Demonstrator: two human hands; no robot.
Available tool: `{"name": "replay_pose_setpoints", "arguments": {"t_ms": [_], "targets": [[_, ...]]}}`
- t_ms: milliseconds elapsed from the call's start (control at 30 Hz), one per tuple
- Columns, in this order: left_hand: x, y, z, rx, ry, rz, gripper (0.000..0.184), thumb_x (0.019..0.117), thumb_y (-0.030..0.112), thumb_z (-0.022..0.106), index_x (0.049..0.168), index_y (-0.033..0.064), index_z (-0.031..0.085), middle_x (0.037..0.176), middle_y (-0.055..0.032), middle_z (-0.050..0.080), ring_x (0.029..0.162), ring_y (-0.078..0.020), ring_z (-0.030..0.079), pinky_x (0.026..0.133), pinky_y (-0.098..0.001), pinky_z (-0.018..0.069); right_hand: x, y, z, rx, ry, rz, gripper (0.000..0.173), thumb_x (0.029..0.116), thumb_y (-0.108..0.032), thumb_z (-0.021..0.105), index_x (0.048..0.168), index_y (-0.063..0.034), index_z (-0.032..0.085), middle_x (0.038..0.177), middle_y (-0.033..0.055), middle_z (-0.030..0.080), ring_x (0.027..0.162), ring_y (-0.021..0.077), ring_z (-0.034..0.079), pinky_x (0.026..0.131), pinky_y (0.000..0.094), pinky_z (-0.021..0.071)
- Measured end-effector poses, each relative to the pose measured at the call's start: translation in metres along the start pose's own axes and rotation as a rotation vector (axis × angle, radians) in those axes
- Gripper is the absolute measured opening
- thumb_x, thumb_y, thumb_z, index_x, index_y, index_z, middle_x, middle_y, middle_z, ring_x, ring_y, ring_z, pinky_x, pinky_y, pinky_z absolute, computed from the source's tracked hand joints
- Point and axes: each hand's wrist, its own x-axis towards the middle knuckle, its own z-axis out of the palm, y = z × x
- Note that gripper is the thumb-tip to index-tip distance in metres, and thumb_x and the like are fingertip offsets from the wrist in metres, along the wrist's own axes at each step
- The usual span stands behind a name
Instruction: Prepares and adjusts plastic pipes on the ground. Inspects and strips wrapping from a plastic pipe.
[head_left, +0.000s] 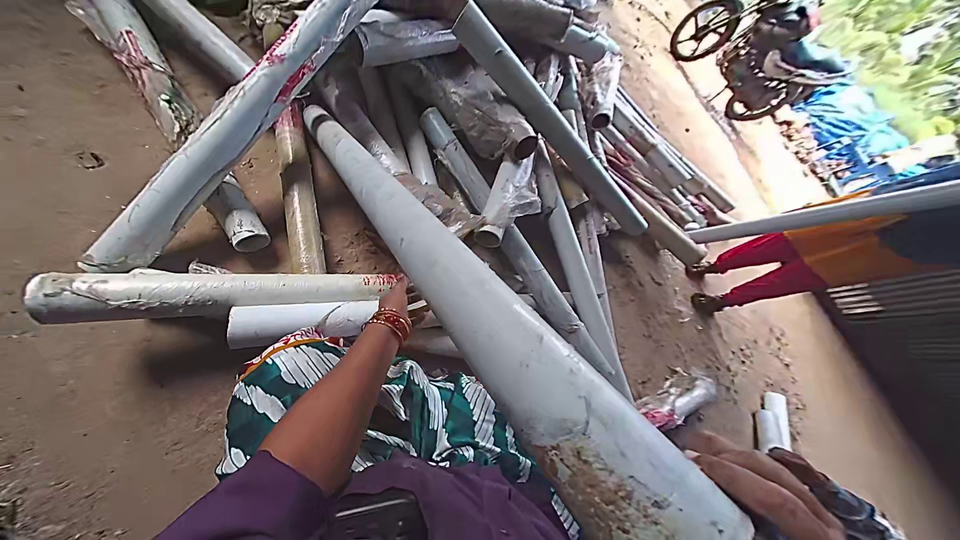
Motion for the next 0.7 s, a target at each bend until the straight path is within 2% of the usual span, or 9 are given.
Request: {"name": "replay_pose_setpoints", "arguments": {"t_ms": [100, 200, 233, 267, 333, 400, 500, 567, 700], "targets": [[-0.026, 0.014, 0.002, -0.047, -0.02, 0.108, 0.073, 0.1074, 0.063, 0.022, 0.158, 0.0108, 0.031, 0.154, -0.0229, 0.043, 0.127, -0.0367, 0.055, 0.096, -0.0547, 0.0494, -0.006, 0.007, 0.004, 0.0, 0.069, 0.028, 0.023, 0.1064, -0.03, 0.05, 0.097, -0.0128, 0.062, 0.092, -0.0059, 0.061, 0.09, -0.0038, 0.061, 0.084, 0.0129, 0.0506], [-0.037, 0.017, -0.002, 0.207, 0.12, 0.638, 0.07, 0.1064, 0.047, 0.045, 0.16, 0.0062, 0.023, 0.162, -0.0286, 0.022, 0.143, -0.0398, 0.037, 0.106, -0.0557, 0.0431, -0.012, 0.012, 0.008, 0.002, 0.148, 0.089, 0.019, 0.1041, -0.025, 0.054, 0.093, -0.0125, 0.064, 0.088, -0.0064, 0.063, 0.087, -0.0038, 0.062, 0.081, 0.0124, 0.0507], [-0.04, 0.021, -0.004, 0.324, 0.108, 0.851, 0.073, 0.102, 0.042, 0.053, 0.158, 0.0019, 0.028, 0.161, -0.0303, 0.024, 0.145, -0.039, 0.035, 0.111, -0.0521, 0.0399, -0.015, 0.013, 0.01, 0.007, 0.173, 0.09, 0.018, 0.1037, -0.023, 0.056, 0.092, -0.0117, 0.064, 0.086, -0.0052, 0.062, 0.084, -0.0027, 0.061, 0.079, 0.0128, 0.0502], [-0.045, 0.028, -0.005, 0.409, 0.054, 1.013, 0.071, 0.0966, 0.04, 0.062, 0.151, -0.0002, 0.04, 0.156, -0.0291, 0.035, 0.142, -0.0377, 0.039, 0.11, -0.051, 0.0397, -0.017, 0.014, 0.011, 0.015, 0.172, 0.085, 0.018, 0.1039, -0.022, 0.056, 0.092, -0.0111, 0.064, 0.086, -0.0043, 0.061, 0.083, -0.0021, 0.061, 0.078, 0.0127, 0.0498], [-0.058, 0.04, 0.0, 0.528, -0.162, 1.19, 0.046, 0.093, 0.035, 0.068, 0.127, 0.0041, 0.069, 0.134, -0.0162, 0.063, 0.132, -0.029, 0.051, 0.109, -0.0474, 0.0394, -0.02, 0.017, 0.012, 0.046, 0.15, 0.065, 0.017, 0.1041, -0.022, 0.056, 0.093, -0.0107, 0.063, 0.086, -0.0023, 0.059, 0.082, 0.0, 0.06, 0.077, 0.0138, 0.0503], [-0.074, 0.045, 0.006, 0.712, -0.335, 1.223, 0.027, 0.0932, 0.032, 0.068, 0.108, 0.0113, 0.079, 0.119, -0.0045, 0.072, 0.127, -0.0244, 0.055, 0.109, -0.047, 0.0394, -0.022, 0.016, 0.014, 0.061, 0.148, 0.052, 0.018, 0.1039, -0.023, 0.056, 0.093, -0.0104, 0.062, 0.084, -0.0007, 0.058, 0.079, 0.0024, 0.06, 0.074, 0.0153, 0.05], [-0.085, 0.051, 0.013, 0.927, -0.341, 1.13, 0.026, 0.0914, 0.032, 0.073, 0.108, 0.0144, 0.081, 0.122, -0.0064, 0.07, 0.128, -0.033, 0.052, 0.102, -0.0618, 0.0363, -0.022, 0.016, 0.015, 0.066, 0.146, 0.036, 0.021, 0.1042, -0.026, 0.055, 0.092, -0.0099, 0.061, 0.081, 0.0006, 0.056, 0.076, 0.004, 0.058, 0.072, 0.0161, 0.0489], [-0.087, 0.058, 0.017, 0.967, -0.325, 1.057, 0.025, 0.0872, 0.034, 0.079, 0.104, 0.0159, 0.083, 0.118, -0.0064, 0.07, 0.124, -0.0323, 0.054, 0.098, -0.0632, 0.0367, -0.022, 0.016, 0.016, 0.068, 0.135, 0.02, 0.021, 0.1048, -0.024, 0.054, 0.092, -0.0092, 0.06, 0.08, 0.0018, 0.055, 0.075, 0.0052, 0.058, 0.073, 0.0167, 0.0496], [-0.099, 0.075, 0.027, 1.083, -0.333, 0.942, 0.01, 0.0855, 0.022, 0.082, 0.092, 0.0149, 0.082, 0.112, -0.0066, 0.071, 0.117, -0.0295, 0.057, 0.096, -0.0626, 0.0372, -0.024, 0.011, 0.022, 0.094, 0.167, 0.031, 0.021, 0.105, -0.024, 0.055, 0.09, -0.0095, 0.06, 0.078, 0.0024, 0.054, 0.074, 0.0068, 0.057, 0.071, 0.0187, 0.0487]]}}
